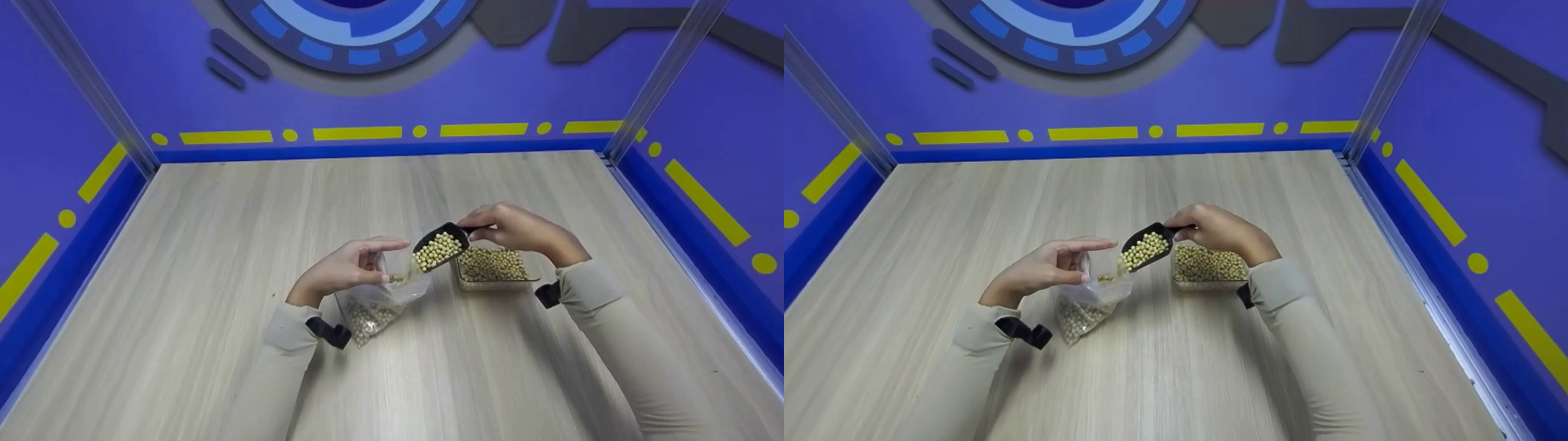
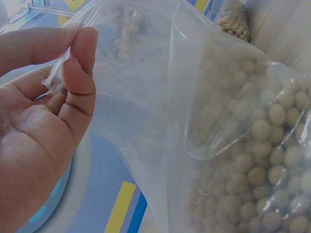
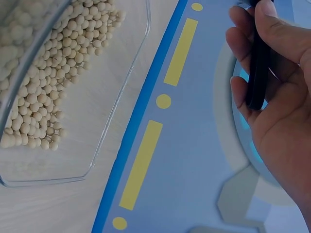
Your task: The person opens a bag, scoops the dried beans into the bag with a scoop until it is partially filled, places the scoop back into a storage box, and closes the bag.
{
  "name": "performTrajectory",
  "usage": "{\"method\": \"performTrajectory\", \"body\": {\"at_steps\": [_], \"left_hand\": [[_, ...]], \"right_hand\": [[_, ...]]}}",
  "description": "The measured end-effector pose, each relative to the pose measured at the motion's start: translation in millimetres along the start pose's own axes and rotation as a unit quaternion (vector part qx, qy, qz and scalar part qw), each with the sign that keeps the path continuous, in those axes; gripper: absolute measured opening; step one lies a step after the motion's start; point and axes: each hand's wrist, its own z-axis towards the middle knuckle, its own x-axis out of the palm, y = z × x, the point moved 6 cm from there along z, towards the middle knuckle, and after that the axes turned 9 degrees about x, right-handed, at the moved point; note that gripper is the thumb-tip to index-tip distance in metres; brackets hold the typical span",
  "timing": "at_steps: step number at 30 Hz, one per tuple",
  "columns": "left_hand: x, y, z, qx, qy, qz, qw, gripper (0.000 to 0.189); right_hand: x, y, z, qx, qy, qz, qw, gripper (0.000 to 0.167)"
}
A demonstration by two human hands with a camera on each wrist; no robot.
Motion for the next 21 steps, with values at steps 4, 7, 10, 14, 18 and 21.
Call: {"method": "performTrajectory", "body": {"at_steps": [4,7,10,14,18,21], "left_hand": [[0.9,1.0,-0.1,0.001,0.002,-0.001,1.0,0.063],[2.0,1.2,0.3,0.001,0.006,-0.008,1.0,0.063],[2.7,2.1,0.7,0.0,0.009,-0.011,0.9999,0.063],[3.0,2.5,0.4,-0.004,0.01,-0.01,0.9999,0.063],[3.4,2.1,0.0,-0.007,0.012,-0.007,0.9999,0.064],[3.6,1.8,-0.2,-0.006,0.013,-0.003,0.9999,0.064]], "right_hand": [[0.7,0.7,-0.3,0.001,0.003,-0.001,1.0,0.029],[0.3,1.9,-0.7,0.0,0.004,-0.007,1.0,0.029],[-0.5,4.1,-1.0,-0.001,0.004,-0.017,0.9998,0.029],[-1.6,8.2,-1.8,-0.008,0.001,-0.033,0.9994,0.029],[-2.6,12.4,-2.6,-0.02,-0.005,-0.054,0.9983,0.03],[-2.7,14.6,-2.6,-0.025,-0.007,-0.068,0.9974,0.03]]}}
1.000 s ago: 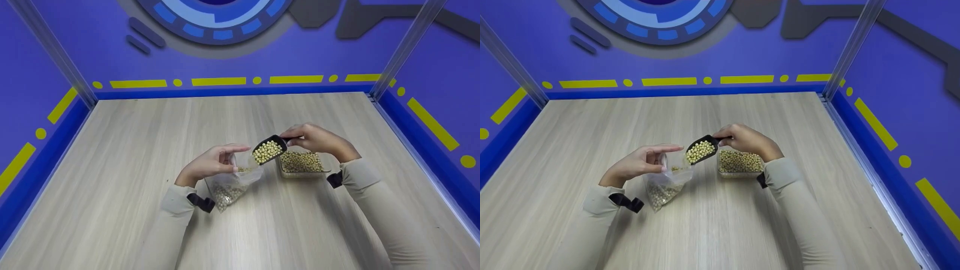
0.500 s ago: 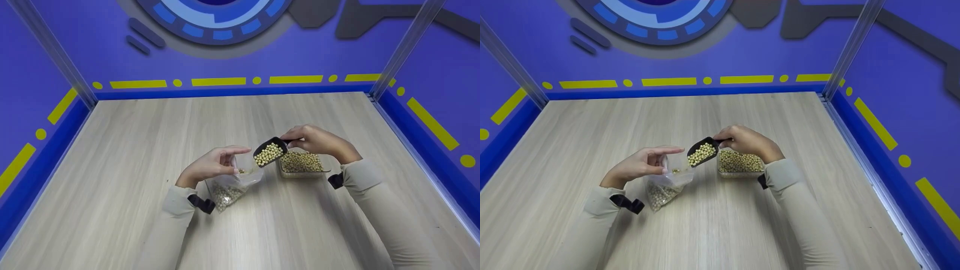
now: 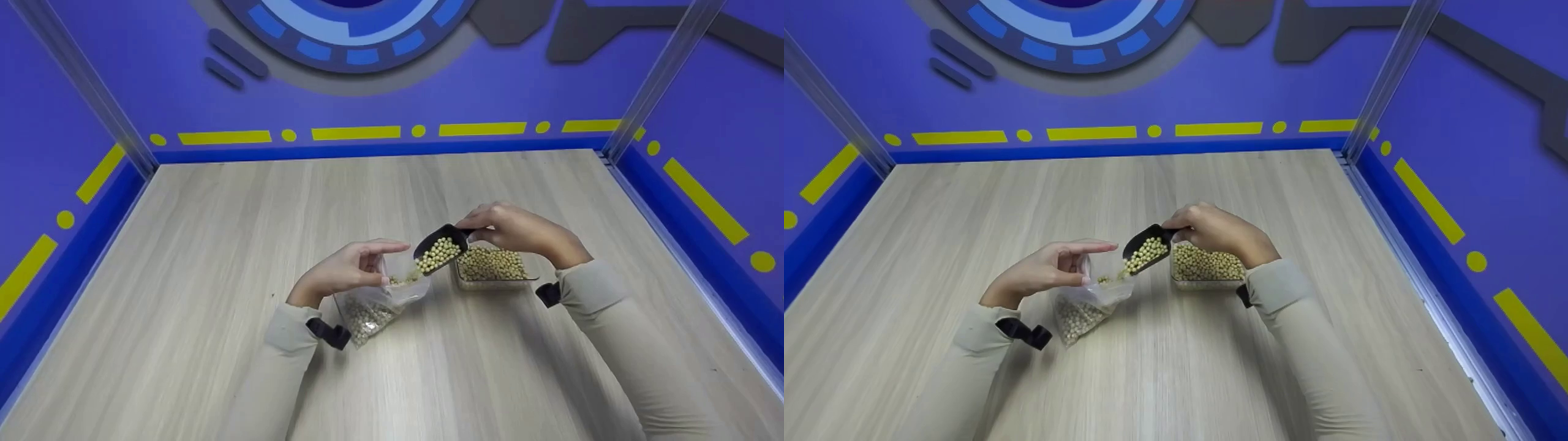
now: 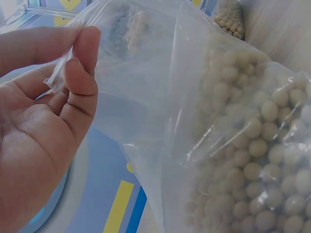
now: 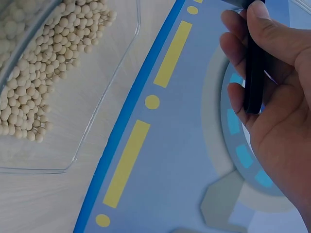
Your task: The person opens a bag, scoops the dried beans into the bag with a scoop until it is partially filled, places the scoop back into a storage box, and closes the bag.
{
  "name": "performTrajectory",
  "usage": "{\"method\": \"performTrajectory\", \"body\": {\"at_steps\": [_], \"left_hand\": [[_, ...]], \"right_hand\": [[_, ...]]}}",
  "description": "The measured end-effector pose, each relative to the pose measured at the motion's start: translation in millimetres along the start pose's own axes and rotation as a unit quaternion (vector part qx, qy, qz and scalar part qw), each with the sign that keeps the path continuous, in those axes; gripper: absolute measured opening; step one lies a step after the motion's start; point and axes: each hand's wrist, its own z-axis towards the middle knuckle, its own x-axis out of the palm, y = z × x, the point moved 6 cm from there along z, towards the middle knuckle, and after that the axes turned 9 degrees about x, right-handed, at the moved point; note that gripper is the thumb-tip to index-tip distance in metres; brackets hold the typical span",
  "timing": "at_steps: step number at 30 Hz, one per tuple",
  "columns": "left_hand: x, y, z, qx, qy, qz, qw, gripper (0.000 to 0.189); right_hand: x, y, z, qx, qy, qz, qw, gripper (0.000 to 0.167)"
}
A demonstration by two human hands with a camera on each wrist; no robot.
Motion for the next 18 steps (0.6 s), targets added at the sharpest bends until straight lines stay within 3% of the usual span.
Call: {"method": "performTrajectory", "body": {"at_steps": [11,18], "left_hand": [[-1.0,-0.3,-0.4,0.005,0.004,0.006,1.0,0.062],[-2.0,-1.5,-1.3,0.007,0.001,0.027,0.9996,0.062]], "right_hand": [[-3.3,2.0,0.5,-0.003,-0.008,-0.025,0.9996,0.029],[-6.8,-0.4,-0.9,-0.005,-0.012,0.008,0.9999,0.029]]}}
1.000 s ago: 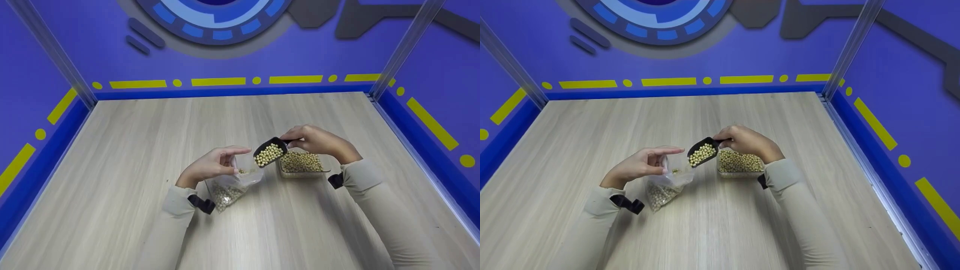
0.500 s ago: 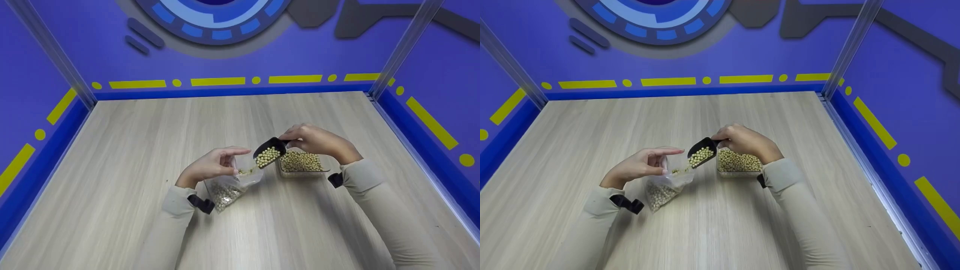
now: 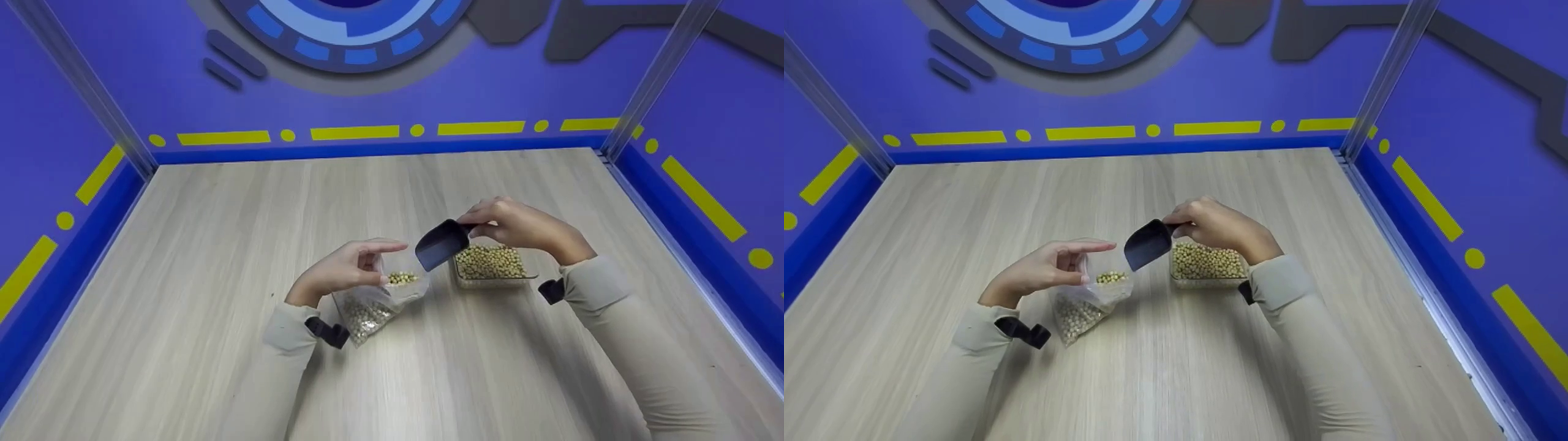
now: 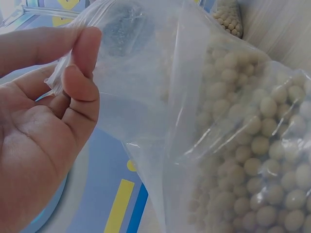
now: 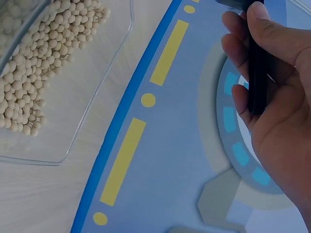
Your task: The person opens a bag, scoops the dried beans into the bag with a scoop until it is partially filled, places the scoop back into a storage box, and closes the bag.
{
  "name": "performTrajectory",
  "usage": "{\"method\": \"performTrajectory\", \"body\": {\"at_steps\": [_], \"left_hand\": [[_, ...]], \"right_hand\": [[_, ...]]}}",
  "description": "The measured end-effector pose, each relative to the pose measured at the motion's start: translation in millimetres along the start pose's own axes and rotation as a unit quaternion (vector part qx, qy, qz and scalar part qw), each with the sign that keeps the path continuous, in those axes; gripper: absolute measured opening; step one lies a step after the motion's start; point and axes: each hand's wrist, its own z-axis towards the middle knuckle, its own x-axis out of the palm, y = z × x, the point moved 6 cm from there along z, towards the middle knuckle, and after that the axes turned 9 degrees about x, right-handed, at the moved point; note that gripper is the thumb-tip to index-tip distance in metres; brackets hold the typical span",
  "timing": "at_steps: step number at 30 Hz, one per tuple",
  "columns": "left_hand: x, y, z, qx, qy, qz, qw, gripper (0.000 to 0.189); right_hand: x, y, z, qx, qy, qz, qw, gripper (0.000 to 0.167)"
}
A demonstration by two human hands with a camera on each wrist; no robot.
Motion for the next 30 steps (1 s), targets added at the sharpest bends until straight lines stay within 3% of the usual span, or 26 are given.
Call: {"method": "performTrajectory", "body": {"at_steps": [6,15,30], "left_hand": [[-0.9,2.7,-0.5,-0.006,-0.004,0.013,0.9999,0.061],[-2.3,6.0,-0.5,-0.021,-0.022,0.045,0.9985,0.06],[-3.3,8.4,-0.4,-0.022,-0.038,0.048,0.9979,0.057]], "right_hand": [[-4.1,-9.6,-3.9,0.026,-0.004,0.03,0.9992,0.031],[-7.4,-25.5,-14.4,0.046,-0.012,0.026,0.9985,0.031],[-18.4,-57.5,-40.0,0.071,-0.009,-0.046,0.9964,0.029]]}}
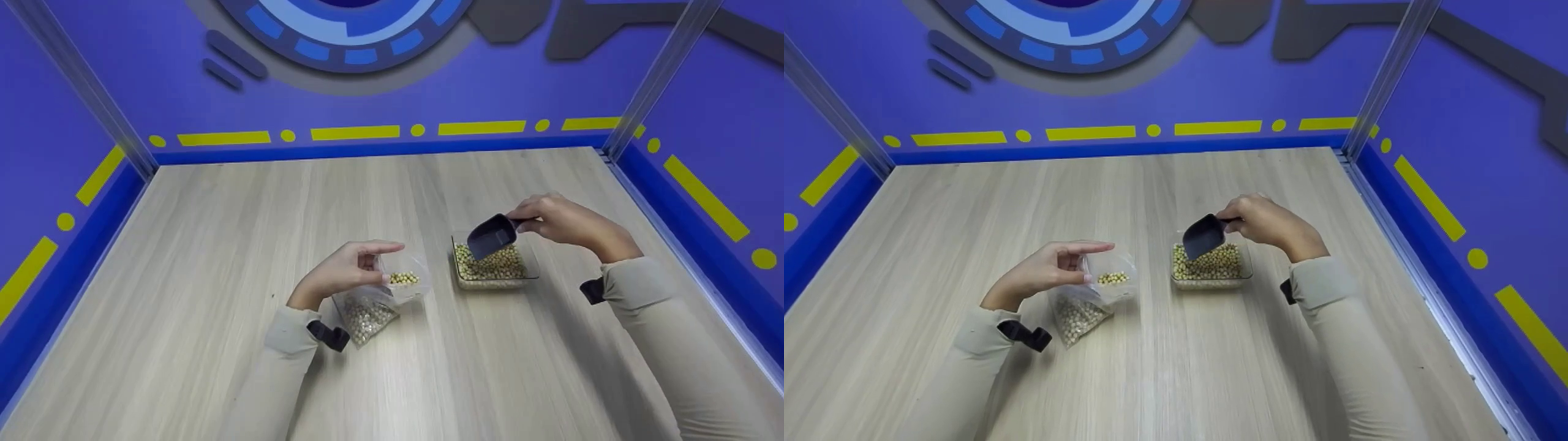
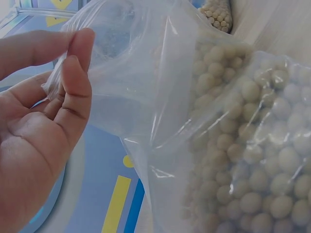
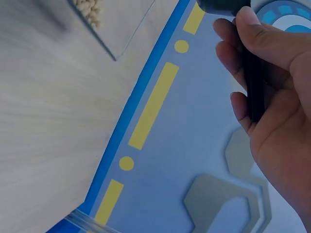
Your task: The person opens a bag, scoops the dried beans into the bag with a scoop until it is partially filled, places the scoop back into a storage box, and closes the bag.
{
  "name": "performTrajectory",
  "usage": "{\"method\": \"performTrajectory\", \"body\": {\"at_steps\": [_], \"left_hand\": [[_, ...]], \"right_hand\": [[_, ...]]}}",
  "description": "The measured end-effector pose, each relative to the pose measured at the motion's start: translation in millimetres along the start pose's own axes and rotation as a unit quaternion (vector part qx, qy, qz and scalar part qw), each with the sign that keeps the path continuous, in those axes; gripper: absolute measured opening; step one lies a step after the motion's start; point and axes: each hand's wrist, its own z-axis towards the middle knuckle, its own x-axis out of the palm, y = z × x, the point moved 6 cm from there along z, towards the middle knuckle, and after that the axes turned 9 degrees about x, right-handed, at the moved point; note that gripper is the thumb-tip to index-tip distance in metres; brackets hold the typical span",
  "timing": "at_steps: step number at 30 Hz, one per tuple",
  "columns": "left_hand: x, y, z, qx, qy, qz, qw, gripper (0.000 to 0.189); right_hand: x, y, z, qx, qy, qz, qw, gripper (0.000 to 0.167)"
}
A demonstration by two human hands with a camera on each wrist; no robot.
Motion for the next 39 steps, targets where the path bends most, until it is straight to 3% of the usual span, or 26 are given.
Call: {"method": "performTrajectory", "body": {"at_steps": [14,23,31,39], "left_hand": [[0.7,-0.8,-1.4,0.017,0.005,-0.005,0.9998,0.058],[0.1,-1.8,-3.6,0.017,0.005,-0.028,0.9994,0.059],[0.0,0.7,-4.4,0.001,0.004,-0.027,0.9996,0.059],[0.6,0.2,-4.9,0.012,0.009,-0.037,0.9992,0.058]], "right_hand": [[-7.2,-7.3,-8.7,0.05,0.04,-0.075,0.9952,0.032],[-8.2,-1.0,-11.5,0.005,0.024,-0.167,0.9857,0.029],[-8.7,7.2,-14.3,-0.03,-0.009,-0.204,0.9784,0.031],[-1.5,20.2,-12.1,-0.065,-0.006,-0.292,0.9541,0.026]]}}
